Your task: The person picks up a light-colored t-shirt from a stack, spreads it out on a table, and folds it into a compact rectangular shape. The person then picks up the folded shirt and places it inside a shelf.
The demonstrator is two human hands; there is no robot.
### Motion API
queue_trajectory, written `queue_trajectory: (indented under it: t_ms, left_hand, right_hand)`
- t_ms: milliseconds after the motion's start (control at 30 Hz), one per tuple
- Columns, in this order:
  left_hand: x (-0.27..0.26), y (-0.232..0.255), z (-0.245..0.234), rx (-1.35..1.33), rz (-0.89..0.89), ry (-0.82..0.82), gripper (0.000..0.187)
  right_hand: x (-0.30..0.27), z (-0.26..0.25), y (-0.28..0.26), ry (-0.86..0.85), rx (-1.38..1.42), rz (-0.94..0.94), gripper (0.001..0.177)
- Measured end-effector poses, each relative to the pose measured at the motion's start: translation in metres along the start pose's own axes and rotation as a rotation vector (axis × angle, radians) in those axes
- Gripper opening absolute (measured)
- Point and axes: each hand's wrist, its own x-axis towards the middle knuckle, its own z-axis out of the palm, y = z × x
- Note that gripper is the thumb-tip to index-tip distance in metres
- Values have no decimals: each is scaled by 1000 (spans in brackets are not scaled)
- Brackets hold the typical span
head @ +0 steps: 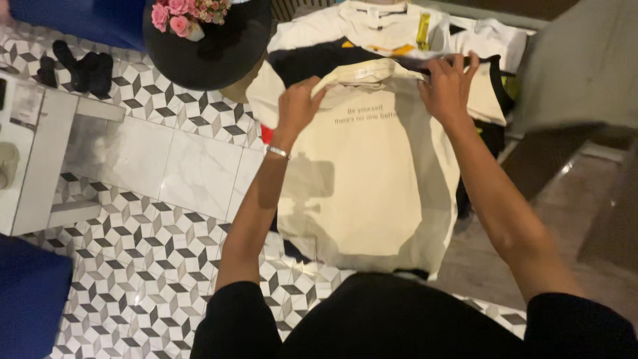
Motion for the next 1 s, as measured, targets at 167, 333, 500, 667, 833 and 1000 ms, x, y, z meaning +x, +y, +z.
queue_trajectory:
  t_ms: [167,333,500,667,833,1000]
  left_hand:
    - [-90,87,0,-185,-152,95,24]
    - [-169,161,19,-428,-202,112,32]
    - [-239,241,8,-580,-196,65,31]
    - [-315,291,9,-997,-109,-136,36]
    - [-345,283,25,-1138,-219,-66,30]
    - [-322,262,18,-543,-179,110,53]
  right_hand:
    - [-63,-48,-61,52,219,142,27]
    - [-115,-90,-125,-199,699,456,16]
    - [-164,-159,-163,-482,1500,975,36]
    - [-225,-201,-176,-194,1421,880,37]
    - [-282,-220,-171,-170,1378,848,31]
    - [-315,-263,-173,-259,1359,831,39]
